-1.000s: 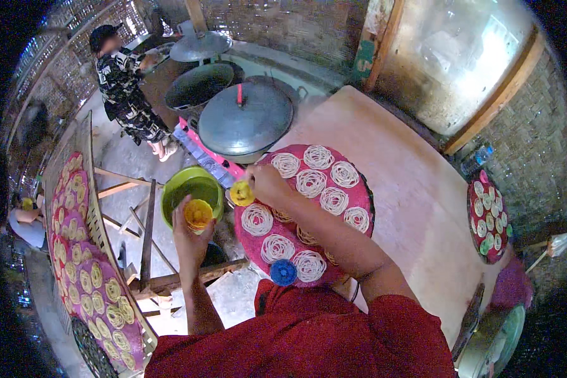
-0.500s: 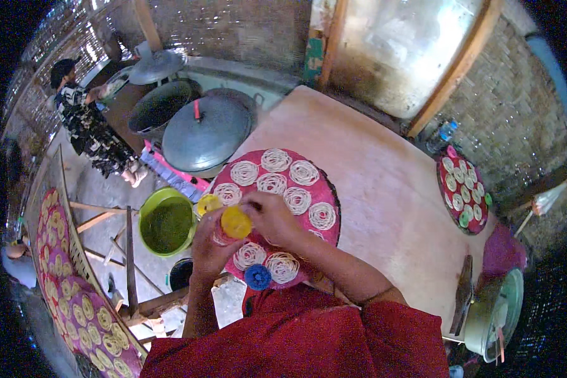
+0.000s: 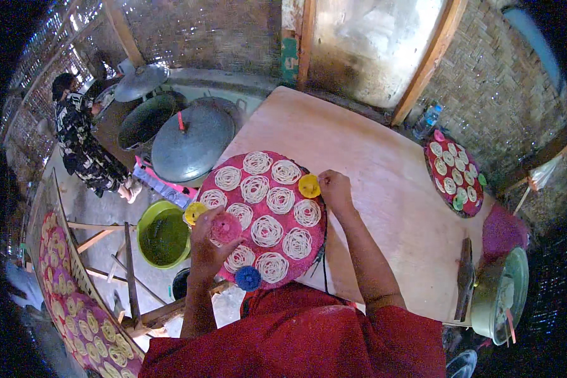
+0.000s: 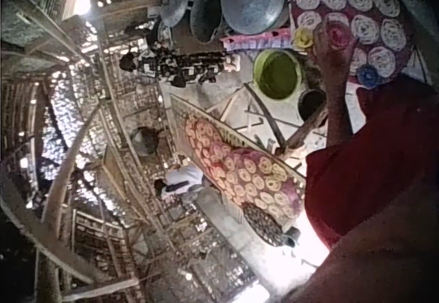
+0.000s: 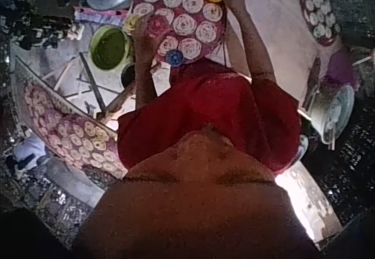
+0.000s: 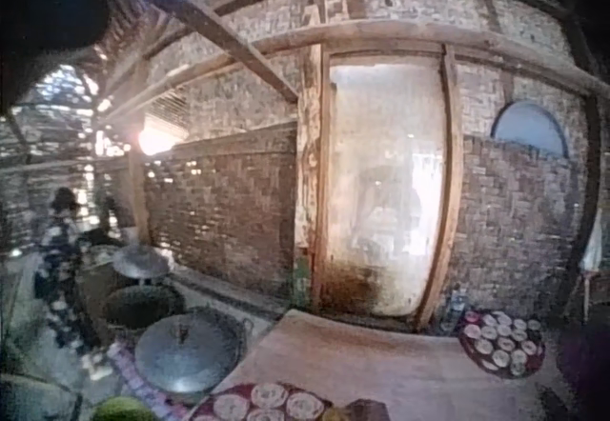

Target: The person places markers on trays of coiled noodles, scoops dough from a basin into a wooden hand press, and extrudes dough coils onto cloth mats.

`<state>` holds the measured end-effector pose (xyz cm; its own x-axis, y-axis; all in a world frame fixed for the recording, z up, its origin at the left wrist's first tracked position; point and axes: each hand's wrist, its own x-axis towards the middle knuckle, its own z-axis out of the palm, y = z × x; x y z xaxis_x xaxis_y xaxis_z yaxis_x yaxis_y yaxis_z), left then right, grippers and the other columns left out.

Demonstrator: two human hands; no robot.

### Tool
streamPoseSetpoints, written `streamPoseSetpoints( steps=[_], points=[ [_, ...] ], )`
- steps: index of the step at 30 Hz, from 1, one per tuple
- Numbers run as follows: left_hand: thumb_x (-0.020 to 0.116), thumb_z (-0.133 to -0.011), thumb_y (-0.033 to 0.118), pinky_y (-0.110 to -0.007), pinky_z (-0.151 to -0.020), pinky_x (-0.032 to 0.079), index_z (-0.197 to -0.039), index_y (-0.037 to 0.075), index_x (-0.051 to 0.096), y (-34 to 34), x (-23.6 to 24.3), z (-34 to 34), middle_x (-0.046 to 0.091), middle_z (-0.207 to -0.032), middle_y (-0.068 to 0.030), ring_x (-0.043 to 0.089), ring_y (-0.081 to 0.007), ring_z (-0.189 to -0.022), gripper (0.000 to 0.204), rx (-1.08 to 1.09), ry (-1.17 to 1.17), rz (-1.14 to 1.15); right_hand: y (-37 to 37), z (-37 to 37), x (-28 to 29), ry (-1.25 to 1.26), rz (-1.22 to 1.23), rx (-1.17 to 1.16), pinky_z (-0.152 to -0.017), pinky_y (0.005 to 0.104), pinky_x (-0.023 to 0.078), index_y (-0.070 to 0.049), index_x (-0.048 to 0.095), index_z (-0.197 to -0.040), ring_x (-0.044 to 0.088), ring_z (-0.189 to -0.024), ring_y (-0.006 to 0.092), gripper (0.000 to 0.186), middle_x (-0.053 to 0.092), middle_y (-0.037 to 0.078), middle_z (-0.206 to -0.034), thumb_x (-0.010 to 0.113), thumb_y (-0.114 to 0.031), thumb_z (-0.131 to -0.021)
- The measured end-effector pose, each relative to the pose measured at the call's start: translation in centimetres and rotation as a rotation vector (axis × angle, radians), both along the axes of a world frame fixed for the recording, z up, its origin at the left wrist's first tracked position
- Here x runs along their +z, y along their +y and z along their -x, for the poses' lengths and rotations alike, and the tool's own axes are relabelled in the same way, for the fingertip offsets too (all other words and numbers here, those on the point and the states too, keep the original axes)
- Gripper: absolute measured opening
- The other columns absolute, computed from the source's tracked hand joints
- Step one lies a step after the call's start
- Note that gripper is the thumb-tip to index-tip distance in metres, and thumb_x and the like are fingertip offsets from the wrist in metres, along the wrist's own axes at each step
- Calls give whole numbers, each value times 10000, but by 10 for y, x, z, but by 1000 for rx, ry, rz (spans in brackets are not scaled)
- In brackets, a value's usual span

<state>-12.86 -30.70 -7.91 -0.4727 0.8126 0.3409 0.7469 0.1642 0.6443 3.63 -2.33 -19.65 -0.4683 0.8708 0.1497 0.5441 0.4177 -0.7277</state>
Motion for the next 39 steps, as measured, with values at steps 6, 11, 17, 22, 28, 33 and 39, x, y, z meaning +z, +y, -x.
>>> streamPoseSetpoints(
  steps=[6,11,17,22,28,33,39],
  points=[
    [826,-600,195,-409,-914,420,-1206,39,481,12,4,-12,546,-1121,-152,526,-316,-1057,714,-69,-15,-6,-27,-13,41,200,-76,-3,-609,349,516,-19,650,-976,653,-671,252,222,668,165,-810,638,-164,-809],
    [807,-635,272,-429,-945,388,-1237,58,459,40,-2,-64,524,-1157,-158,495,-329,-1091,727,-260,-92,65,-91,-44,79,283,640,679,-873,282,444,-24,565,-1171,547,-974,106,332,622,39,-1057,593,-191,-886],
    [826,-605,282,-438,-986,369,-1274,51,419,81,-7,-137,470,-1232,-170,435,-334,-1172,817,-506,-35,78,-72,-128,67,319,730,525,-829,293,492,-30,600,-1120,594,-957,150,249,635,93,-1033,558,-101,-885],
    [775,-679,194,-436,-978,375,-1224,58,467,125,-14,-180,498,-1225,-173,461,-344,-1146,641,-589,-43,69,3,-277,17,-155,136,28,-710,358,509,-59,667,-923,652,-799,267,132,663,150,-888,605,-118,-822],
    [710,-737,126,-415,-936,412,-1156,67,528,210,-15,-263,560,-1148,-142,516,-331,-1082,461,-680,-51,43,23,-374,-9,-462,289,194,-745,379,498,-86,669,-902,632,-854,304,182,657,154,-894,650,-160,-737],
    [679,-776,157,-410,-936,405,-1139,56,532,253,-25,-322,565,-1115,-138,519,-310,-1073,405,-630,-126,121,56,-431,-13,-108,241,103,-850,347,475,-109,644,-1060,590,-968,260,269,628,123,-1024,604,-97,-794],
    [675,-772,108,-427,-890,447,-1122,64,555,241,7,-308,575,-1109,-149,536,-346,-1043,373,-457,25,23,84,-406,29,225,382,-72,-692,320,532,-30,628,-1008,644,-840,207,184,651,113,-979,585,-91,-841]
  ],
)
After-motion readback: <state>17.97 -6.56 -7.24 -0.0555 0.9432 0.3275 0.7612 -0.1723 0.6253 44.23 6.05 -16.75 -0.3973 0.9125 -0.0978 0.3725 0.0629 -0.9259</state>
